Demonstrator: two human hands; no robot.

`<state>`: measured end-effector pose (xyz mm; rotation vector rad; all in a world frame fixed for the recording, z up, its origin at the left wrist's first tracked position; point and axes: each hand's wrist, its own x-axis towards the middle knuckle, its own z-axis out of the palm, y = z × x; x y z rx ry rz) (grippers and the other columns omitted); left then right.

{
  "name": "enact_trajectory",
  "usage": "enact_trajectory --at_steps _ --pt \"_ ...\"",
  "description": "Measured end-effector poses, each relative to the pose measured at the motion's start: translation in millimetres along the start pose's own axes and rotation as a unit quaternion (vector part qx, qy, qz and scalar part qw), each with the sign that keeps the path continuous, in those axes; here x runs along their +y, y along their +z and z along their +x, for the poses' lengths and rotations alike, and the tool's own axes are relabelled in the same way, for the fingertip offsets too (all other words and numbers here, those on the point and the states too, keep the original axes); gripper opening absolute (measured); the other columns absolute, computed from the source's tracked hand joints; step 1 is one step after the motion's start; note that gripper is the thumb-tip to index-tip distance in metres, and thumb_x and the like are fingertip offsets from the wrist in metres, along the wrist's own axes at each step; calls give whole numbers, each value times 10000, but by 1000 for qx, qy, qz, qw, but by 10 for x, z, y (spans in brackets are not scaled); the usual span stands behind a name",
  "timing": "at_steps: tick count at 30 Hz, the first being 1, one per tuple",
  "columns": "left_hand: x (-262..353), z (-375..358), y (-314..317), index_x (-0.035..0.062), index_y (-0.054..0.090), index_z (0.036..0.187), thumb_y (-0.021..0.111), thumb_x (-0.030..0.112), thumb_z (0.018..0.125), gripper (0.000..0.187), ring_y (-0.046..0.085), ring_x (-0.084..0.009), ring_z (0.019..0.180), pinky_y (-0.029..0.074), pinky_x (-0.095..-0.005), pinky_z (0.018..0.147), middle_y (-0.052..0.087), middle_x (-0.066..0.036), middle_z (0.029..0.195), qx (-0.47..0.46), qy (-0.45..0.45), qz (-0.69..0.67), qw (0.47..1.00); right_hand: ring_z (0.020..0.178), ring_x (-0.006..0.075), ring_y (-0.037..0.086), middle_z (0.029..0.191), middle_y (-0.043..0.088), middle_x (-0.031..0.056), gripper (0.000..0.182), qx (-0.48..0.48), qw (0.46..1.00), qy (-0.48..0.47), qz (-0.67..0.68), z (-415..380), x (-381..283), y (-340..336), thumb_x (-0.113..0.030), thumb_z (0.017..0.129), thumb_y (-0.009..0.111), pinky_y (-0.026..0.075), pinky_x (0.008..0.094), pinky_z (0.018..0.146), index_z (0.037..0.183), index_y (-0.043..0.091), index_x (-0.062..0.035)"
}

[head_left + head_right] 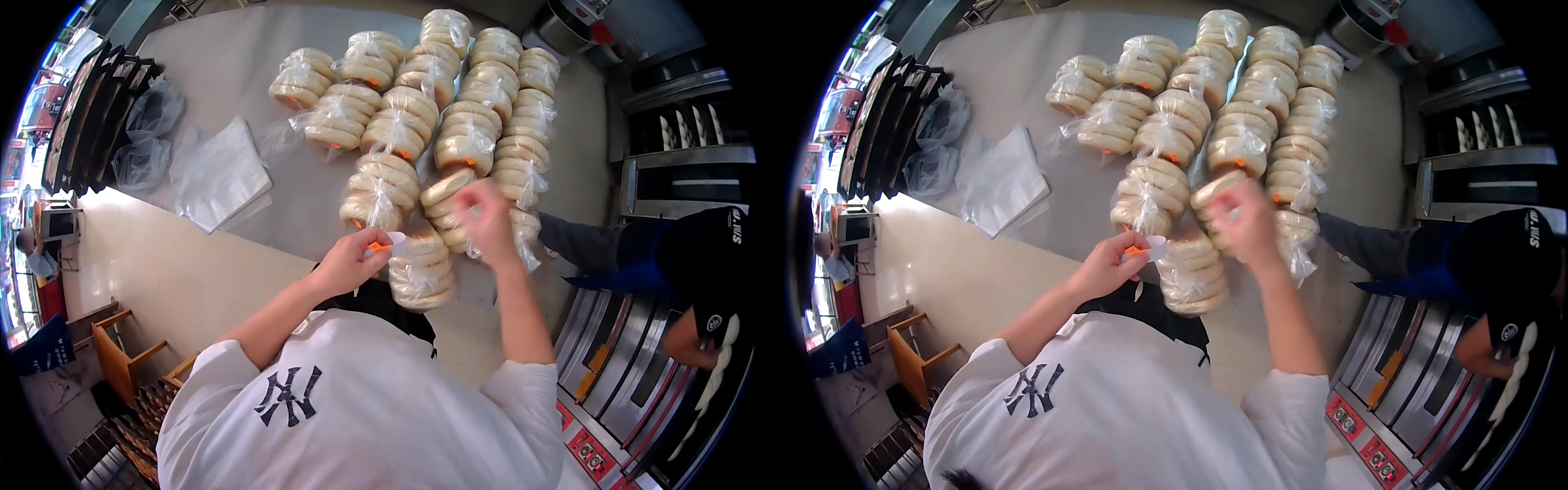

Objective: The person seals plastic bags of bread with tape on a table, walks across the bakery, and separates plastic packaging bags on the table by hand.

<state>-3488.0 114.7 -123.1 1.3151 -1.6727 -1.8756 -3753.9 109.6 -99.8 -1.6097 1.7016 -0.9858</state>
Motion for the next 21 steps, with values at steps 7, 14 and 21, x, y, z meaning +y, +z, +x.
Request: enact_trajectory --at_steps 7,14,21 --pt "270 -18 -34 35 641 990 714 214 886 219 618 -246 703 495 -347 652 649 -129 835 47 122 120 984 788 277 636 817 660 95 108 -95 989 -114 16 -346 -273 481 -122 803 758 509 373 694 823 676 -54" --pt "275 -44 -9 37 652 1024 720 198 879 227 621 -257 726 497 -354 667 640 -136 847 48 159 165 972 807 279 638 873 672 90 130 -47 985 -159 52 -307 -220 562 -78 791 762 510 372 714 886 680 -43" --pt "232 16 -100 55 640 1068 692 160 879 222 640 -291 848 513 -376 738 668 -141 904 54 134 119 982 815 261 630 882 660 67 147 -43 978 -206 4 -178 -223 515 -98 763 772 516 371 704 879 689 -62"
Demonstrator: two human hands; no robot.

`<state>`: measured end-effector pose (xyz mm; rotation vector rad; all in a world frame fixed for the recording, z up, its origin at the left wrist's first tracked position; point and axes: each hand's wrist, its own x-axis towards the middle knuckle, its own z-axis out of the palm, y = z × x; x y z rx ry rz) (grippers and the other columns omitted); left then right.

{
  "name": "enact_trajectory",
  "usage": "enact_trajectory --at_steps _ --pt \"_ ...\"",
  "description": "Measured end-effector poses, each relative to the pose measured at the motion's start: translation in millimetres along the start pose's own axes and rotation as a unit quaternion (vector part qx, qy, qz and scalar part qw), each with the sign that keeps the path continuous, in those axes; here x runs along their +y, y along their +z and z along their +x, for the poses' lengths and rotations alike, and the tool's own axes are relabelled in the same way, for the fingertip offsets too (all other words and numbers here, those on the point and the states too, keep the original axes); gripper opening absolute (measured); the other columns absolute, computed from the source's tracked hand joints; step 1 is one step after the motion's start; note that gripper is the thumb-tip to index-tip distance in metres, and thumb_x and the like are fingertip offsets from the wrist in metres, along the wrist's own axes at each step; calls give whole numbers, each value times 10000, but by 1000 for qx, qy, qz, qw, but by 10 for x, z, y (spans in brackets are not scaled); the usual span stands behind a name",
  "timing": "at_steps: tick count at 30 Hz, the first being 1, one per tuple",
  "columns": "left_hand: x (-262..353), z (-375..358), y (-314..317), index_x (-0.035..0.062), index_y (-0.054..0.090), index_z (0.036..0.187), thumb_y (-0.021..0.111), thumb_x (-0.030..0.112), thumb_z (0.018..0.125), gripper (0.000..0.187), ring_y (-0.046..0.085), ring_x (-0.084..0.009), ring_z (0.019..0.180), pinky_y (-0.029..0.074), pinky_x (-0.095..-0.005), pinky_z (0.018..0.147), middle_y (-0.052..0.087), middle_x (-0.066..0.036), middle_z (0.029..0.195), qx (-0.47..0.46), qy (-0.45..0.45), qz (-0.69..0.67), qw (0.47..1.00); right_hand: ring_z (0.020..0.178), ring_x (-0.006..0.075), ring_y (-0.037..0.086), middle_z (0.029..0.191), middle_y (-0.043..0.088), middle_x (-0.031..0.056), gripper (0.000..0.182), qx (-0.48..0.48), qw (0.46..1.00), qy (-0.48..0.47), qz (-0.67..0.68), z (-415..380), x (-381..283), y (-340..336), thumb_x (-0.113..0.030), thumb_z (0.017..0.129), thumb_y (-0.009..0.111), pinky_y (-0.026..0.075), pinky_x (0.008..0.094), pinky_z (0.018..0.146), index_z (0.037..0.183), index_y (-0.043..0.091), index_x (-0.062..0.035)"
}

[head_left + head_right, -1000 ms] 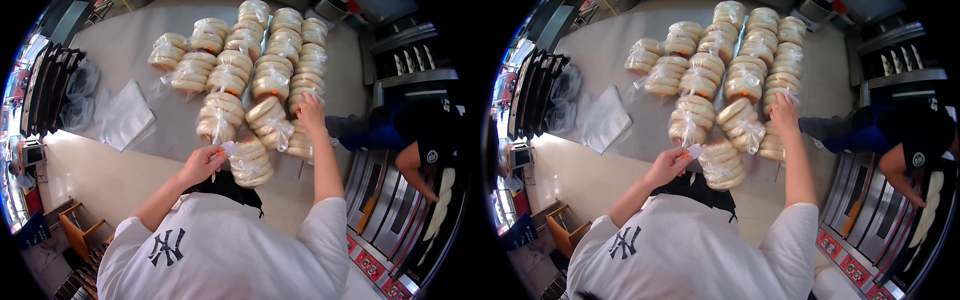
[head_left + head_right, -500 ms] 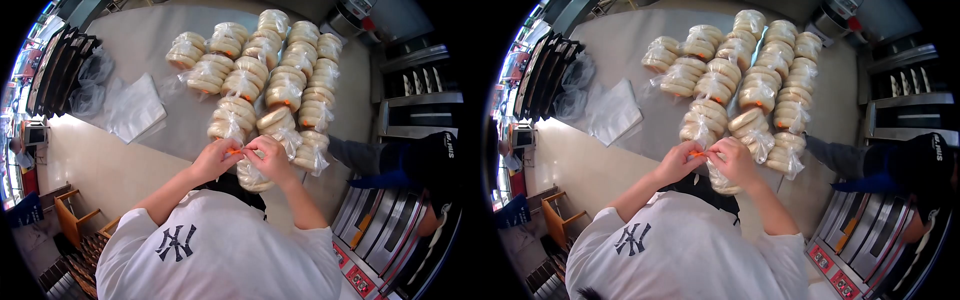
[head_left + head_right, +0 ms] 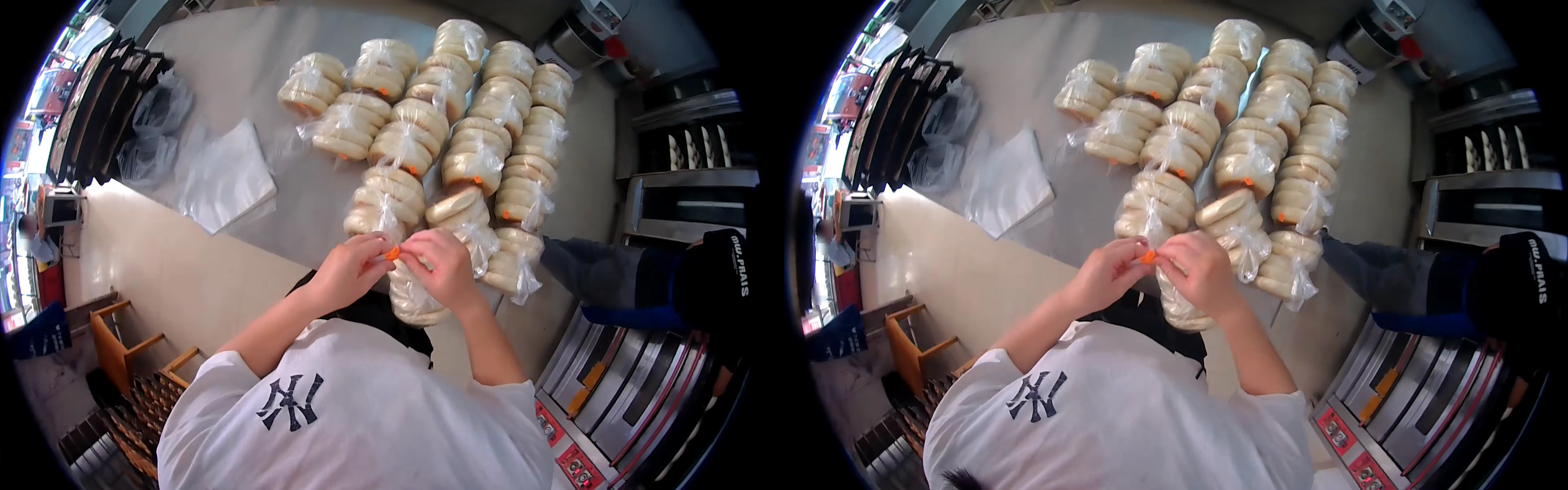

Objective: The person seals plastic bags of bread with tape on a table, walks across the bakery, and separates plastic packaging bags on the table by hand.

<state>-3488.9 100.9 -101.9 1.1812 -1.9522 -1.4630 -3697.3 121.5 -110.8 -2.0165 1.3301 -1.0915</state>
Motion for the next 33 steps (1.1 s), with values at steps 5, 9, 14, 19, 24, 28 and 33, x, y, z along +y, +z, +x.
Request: enact_trajectory --at_steps 5,9,14,19,24,28,33 --pt "-83 291 -208 60 694 1019 691 129 867 167 668 -306 996 540 -372 829 706 -125 948 0 116 154 981 788 238 627 855 653 38 180 33 997 13 -68 217 -27 77 -123 738 788 506 364 676 881 695 -67" --pt "-194 525 -457 75 696 1009 710 124 837 180 658 -341 995 533 -394 847 702 -131 920 -10 133 170 976 747 245 634 829 666 41 184 27 993 21 -111 493 -37 134 -80 699 818 499 353 639 833 692 -78" --pt "-311 701 -733 64 695 1013 699 101 846 171 689 -270 914 542 -344 787 697 -136 914 -27 82 118 989 760 245 626 812 650 59 151 -15 991 60 -118 785 99 303 -94 715 791 499 344 675 819 681 -80" --pt "-698 714 -836 4 645 1090 611 208 979 235 624 -115 738 535 -287 717 651 -36 814 -99 -139 -214 962 776 126 636 789 680 31 58 31 952 273 131 1025 691 160 -65 796 742 503 292 704 821 696 -41" --pt "-869 711 -1012 35 585 1155 456 300 1058 310 611 -92 803 553 -286 747 591 11 835 -67 -227 -342 909 784 310 636 832 659 100 116 134 949 54 -281 1594 1956 -232 -147 815 738 518 385 780 817 682 -45" --pt "-837 691 -1092 58 577 1076 445 308 1057 283 588 -103 886 563 -341 755 536 16 811 -29 -292 -398 869 791 323 635 848 650 109 126 97 932 -16 -349 1796 2354 -150 -161 813 737 518 412 769 814 668 -56" --pt "-752 729 -1195 72 556 1049 422 285 1059 251 575 -101 867 564 -349 784 486 15 781 -56 -334 -437 833 784 340 682 861 700 131 177 107 943 225 -220 1808 2473 -107 -177 840 721 534 414 694 920 608 -67"
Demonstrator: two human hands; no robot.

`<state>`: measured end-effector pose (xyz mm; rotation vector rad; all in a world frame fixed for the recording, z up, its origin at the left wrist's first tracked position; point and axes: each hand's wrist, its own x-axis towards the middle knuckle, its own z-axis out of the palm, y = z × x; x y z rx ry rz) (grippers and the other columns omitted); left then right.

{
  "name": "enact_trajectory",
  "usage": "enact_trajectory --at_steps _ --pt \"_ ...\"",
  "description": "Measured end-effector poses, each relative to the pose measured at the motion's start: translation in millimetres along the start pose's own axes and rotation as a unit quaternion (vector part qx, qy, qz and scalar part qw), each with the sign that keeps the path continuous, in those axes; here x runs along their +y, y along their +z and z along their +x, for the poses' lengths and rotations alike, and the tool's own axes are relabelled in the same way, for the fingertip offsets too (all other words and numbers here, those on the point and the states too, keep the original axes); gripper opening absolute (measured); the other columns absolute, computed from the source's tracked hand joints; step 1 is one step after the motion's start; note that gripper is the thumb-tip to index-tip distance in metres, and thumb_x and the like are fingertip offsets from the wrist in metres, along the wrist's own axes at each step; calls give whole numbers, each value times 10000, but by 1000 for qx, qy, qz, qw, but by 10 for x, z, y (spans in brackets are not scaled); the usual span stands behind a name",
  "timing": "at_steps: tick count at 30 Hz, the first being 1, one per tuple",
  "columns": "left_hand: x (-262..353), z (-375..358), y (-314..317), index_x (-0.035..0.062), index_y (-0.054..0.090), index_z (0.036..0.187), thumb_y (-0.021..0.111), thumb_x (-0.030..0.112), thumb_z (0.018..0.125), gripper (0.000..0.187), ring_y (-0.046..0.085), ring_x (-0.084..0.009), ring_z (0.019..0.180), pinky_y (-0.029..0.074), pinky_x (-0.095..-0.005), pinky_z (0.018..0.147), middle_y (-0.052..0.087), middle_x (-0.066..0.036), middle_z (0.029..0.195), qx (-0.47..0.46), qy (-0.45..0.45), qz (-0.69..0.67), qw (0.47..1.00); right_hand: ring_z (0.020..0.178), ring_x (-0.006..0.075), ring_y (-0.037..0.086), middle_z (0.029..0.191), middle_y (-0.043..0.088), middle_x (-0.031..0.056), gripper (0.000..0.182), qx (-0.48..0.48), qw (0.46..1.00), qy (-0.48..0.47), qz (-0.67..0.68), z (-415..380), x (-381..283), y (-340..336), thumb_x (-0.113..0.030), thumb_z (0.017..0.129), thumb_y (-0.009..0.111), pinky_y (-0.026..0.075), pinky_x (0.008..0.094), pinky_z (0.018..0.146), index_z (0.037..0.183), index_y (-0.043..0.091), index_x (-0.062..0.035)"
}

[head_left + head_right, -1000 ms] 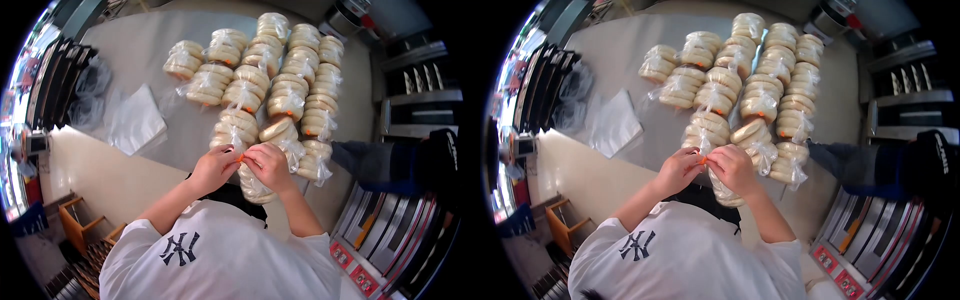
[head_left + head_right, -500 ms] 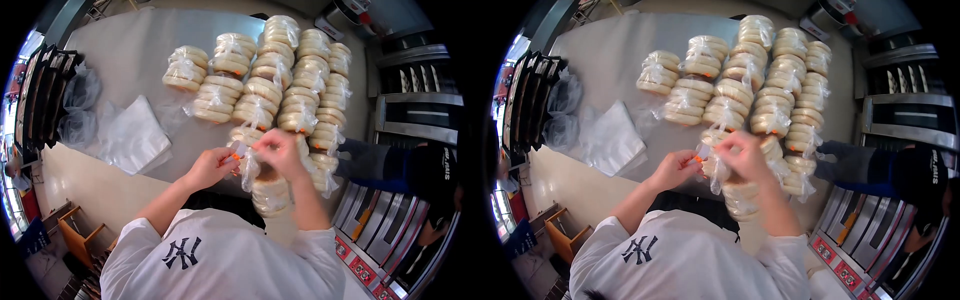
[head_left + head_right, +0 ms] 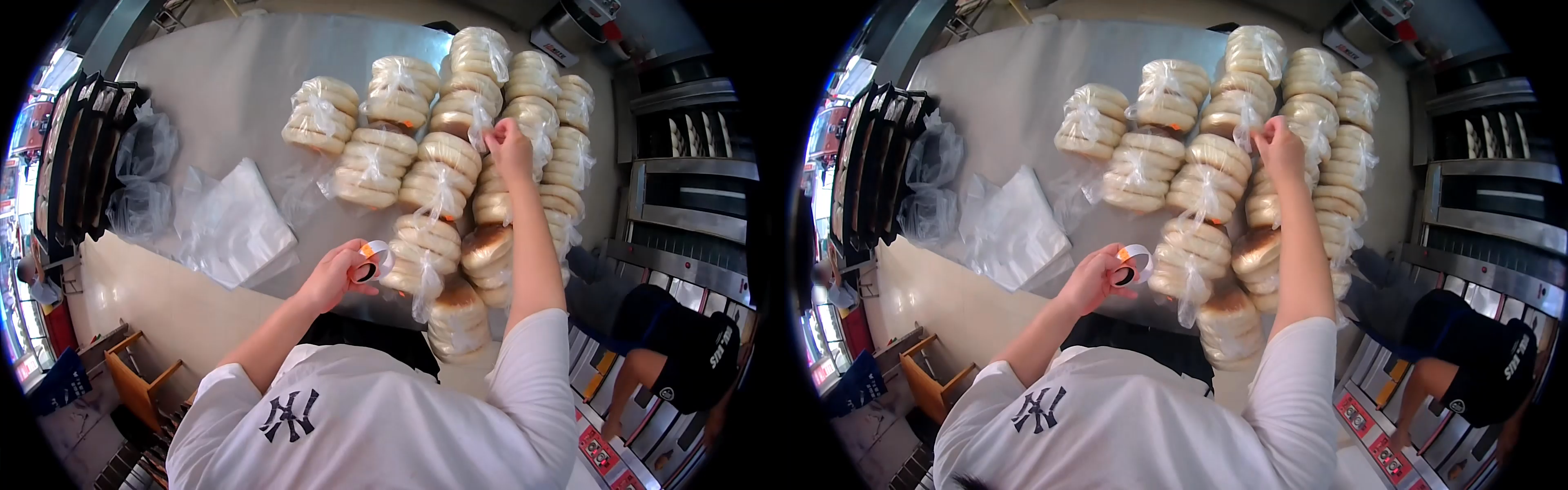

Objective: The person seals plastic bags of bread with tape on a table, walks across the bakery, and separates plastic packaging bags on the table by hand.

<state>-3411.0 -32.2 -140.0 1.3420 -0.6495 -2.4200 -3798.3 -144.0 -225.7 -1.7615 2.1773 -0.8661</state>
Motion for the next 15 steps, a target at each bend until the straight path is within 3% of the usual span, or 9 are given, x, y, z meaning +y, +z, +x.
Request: enact_trajectory --at_steps 1,2,4,6,8,9,11,15 --pt "-10 7 -6 69 551 1062 435 263 1050 227 542 -90 815 555 -338 803 481 17 783 -39 5 4 999 784 340 682 861 700 131 177 -1 1000 0 0 -20 -6 -16 -177 840 721 534 414 694 920 608 -67" --pt "-13 9 -6 65 547 1076 448 241 1040 205 508 -78 762 546 -327 821 476 20 785 -77 10 8 997 757 323 688 848 706 122 177 57 997 21 38 -57 -15 -36 -167 851 712 535 402 678 945 602 -65" --pt "-11 12 95 51 543 1081 488 220 1022 187 527 -83 756 542 -317 809 502 15 799 -68 46 65 994 730 306 695 835 711 113 179 113 990 43 76 -202 -195 -170 -157 863 703 537 390 663 970 596 -63" --pt "-30 42 215 37 539 1086 528 198 1003 182 546 -88 750 539 -307 796 528 11 814 -58 78 120 988 730 250 688 814 703 99 125 150 981 -21 119 -560 -616 -430 -131 874 691 534 353 681 943 618 -56" --pt "-30 76 303 15 573 1082 597 170 967 195 590 -99 759 530 -296 769 612 -17 819 -43 154 198 967 746 211 669 813 689 84 82 -28 982 -28 186 -1076 -1060 -672 -109 874 692 528 328 697 919 648 -57" --pt "31 51 372 15 573 1082 597 170 967 195 590 -99 759 530 -296 769 612 -17 819 -44 155 200 967 810 233 658 873 681 86 98 -153 951 42 265 -1353 -1235 -779 -109 840 723 522 330 744 909 675 -61" --pt "164 -48 568 28 630 1135 623 119 953 204 605 -75 796 533 -261 755 658 -66 978 -17 166 400 901 842 263 642 924 670 72 168 -119 956 -189 191 -1593 -1491 -850 -105 792 759 511 355 756 938 685 -65" --pt "-62 101 664 32 677 1102 658 116 924 198 656 -127 839 543 -300 711 694 -101 1025 -16 243 469 849 831 277 633 940 676 80 221 -54 962 -241 115 -1796 -1512 -917 -67 749 789 512 370 721 938 675 -61"
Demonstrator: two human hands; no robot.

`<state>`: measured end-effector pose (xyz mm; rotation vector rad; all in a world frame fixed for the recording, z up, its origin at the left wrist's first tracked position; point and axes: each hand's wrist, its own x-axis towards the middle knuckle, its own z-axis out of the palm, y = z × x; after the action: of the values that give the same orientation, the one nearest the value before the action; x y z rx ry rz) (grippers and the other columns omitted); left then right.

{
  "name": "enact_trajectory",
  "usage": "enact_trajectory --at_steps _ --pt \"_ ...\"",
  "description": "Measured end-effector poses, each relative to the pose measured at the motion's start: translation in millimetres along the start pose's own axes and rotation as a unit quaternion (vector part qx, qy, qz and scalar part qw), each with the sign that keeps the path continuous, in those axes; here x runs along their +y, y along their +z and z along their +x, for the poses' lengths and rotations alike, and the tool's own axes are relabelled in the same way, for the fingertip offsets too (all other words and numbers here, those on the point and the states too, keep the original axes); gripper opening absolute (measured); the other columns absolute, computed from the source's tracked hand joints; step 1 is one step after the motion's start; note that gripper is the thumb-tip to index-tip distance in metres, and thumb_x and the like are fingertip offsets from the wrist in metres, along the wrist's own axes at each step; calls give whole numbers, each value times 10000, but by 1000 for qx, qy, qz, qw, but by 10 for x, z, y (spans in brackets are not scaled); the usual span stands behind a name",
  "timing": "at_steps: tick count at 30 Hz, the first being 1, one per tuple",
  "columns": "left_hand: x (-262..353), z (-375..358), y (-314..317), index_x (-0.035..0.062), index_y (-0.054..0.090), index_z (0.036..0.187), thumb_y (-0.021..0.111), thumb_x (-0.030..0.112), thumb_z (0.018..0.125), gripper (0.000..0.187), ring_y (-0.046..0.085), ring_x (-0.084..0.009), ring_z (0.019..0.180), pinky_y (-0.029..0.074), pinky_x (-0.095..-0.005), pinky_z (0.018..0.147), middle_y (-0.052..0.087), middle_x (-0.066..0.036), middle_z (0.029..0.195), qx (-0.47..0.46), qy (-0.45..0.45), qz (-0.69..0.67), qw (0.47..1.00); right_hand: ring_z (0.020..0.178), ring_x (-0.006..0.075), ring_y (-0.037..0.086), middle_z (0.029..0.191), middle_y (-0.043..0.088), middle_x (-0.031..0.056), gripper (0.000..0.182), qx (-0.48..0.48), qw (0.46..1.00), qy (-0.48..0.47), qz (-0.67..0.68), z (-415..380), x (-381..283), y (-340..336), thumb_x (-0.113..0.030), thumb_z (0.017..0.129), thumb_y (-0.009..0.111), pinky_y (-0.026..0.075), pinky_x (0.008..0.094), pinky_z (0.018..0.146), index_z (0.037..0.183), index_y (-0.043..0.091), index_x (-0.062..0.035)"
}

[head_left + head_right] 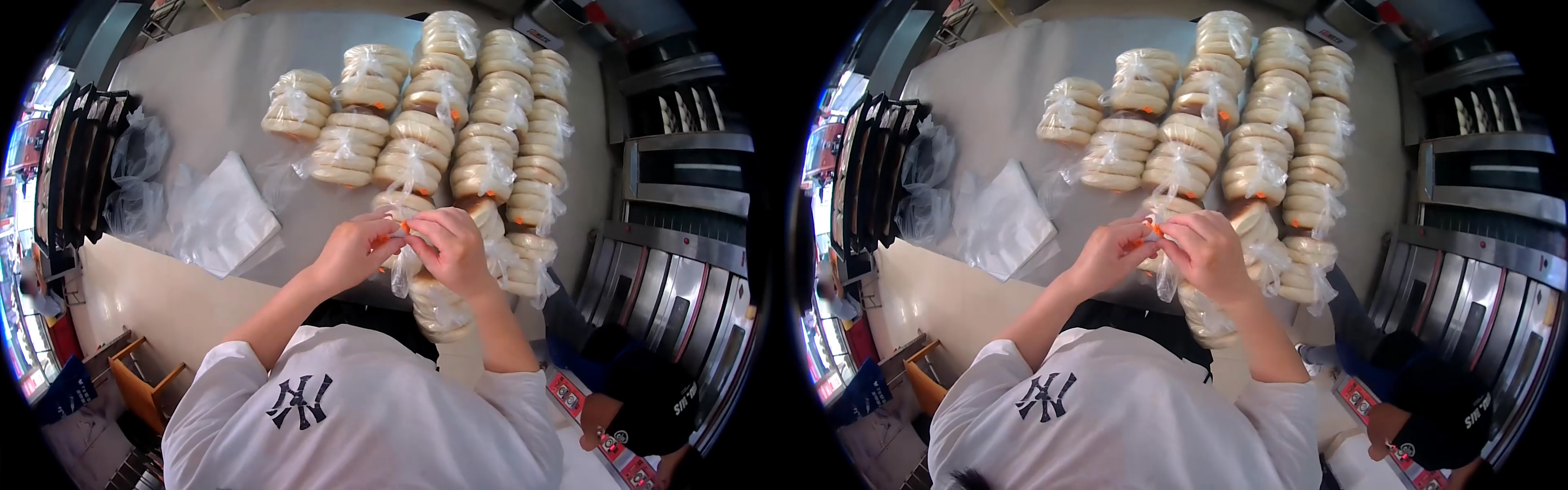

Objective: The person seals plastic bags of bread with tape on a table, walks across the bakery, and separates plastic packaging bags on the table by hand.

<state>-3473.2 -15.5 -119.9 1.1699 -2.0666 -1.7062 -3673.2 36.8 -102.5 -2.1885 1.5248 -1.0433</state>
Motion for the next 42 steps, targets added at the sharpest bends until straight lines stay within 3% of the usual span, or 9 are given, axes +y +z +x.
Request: enact_trajectory --at_steps 2,6,8,18,21,29,33,36,42 --pt "-54 16 111 58 660 1050 677 117 870 191 660 -334 1035 528 -402 796 700 -129 890 82 145 64 984 820 282 634 936 677 74 234 31 999 18 15 -100 44 36 -67 752 786 508 380 714 959 677 -64" --pt "111 2 178 64 666 1029 668 118 864 174 627 -357 1117 523 -447 832 707 -128 915 72 136 138 978 828 278 641 942 685 78 221 39 997 46 37 -193 80 1 -72 752 786 510 376 715 947 681 -62" --pt "106 -7 242 46 678 1008 677 92 851 164 663 -335 985 544 -401 785 695 -124 891 109 190 200 955 812 275 647 924 695 80 206 41 997 47 39 -225 92 -34 -76 743 792 512 368 710 920 686 -62" --pt "85 103 384 41 666 1026 671 122 851 193 660 -330 974 536 -411 795 692 -115 870 95 176 253 946 790 256 657 867 703 62 164 -35 997 60 34 -233 253 -180 -102 740 793 514 368 740 872 700 -72" --pt "112 138 370 41 666 1087 663 101 849 246 657 -330 936 532 -397 782 687 -126 874 73 142 215 963 785 239 656 871 700 50 164 -6 1000 12 -7 -217 302 -153 -101 739 791 512 359 746 870 696 -72" --pt "216 251 362 9 638 1165 601 173 977 252 655 -107 706 506 -271 646 677 -71 832 -3 -49 -32 998 771 239 642 886 691 34 157 37 997 -41 -49 -153 429 -213 -61 756 758 508 364 737 887 673 -78" --pt "197 243 362 12 639 1172 584 158 985 244 632 -101 703 504 -263 653 665 -48 836 -31 -76 -39 996 855 279 633 885 663 90 75 156 958 239 18 -65 1389 -604 -127 859 678 493 377 782 894 647 -69" --pt "46 152 383 6 632 1136 610 239 980 282 633 -124 668 501 -290 631 664 -74 790 -12 -91 -134 987 879 306 628 966 660 87 69 128 960 102 -227 -69 2601 -908 -127 873 663 497 413 816 903 639 -71" --pt "-158 -18 394 13 614 1135 555 251 1009 275 593 -118 677 501 -284 658 634 -51 807 19 -110 -95 989 878 332 646 992 664 112 105 9 968 60 -243 90 3026 -843 -162 871 677 520 446 758 886 613 -79"
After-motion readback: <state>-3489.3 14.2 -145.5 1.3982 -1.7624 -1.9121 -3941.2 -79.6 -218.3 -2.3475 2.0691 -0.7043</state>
